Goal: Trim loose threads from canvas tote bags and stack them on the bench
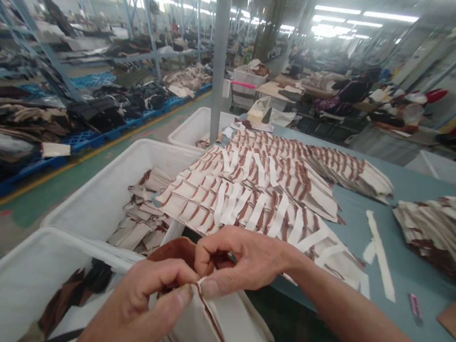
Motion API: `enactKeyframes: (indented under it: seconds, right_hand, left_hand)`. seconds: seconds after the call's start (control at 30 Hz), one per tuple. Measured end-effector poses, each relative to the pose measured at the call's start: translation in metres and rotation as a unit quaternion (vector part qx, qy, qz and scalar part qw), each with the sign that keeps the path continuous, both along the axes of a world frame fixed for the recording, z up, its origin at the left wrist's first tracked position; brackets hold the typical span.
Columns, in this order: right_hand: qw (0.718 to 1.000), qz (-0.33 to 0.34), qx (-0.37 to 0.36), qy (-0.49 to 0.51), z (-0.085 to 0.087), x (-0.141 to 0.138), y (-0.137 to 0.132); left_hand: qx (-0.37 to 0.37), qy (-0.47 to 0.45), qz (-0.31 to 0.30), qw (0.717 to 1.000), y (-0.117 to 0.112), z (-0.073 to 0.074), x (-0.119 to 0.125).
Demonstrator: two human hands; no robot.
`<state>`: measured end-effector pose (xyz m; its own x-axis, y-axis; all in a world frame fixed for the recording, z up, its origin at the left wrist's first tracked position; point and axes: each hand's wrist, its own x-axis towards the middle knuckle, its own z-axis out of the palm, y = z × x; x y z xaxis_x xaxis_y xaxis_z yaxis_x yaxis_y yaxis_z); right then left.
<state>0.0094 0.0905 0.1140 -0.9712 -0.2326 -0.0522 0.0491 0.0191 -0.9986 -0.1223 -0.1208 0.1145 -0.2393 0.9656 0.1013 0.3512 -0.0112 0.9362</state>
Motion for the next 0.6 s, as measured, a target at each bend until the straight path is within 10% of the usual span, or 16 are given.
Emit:
enactKeyframes:
  seconds: [0.3,0.6]
  right_hand:
    - [0.987,-0.067,0.143,0.008,0.02,0.007,-0.011]
    - [0.972,-0.08,0.222,0.016,0.031,0.004,-0.015]
  left_hand:
    - [-0.133,0.029,0.075,0.988,-0.013,0.001,0.005]
    - [-0.1,-0.001,0.058,0.993,-0.017,-0.016,0.002]
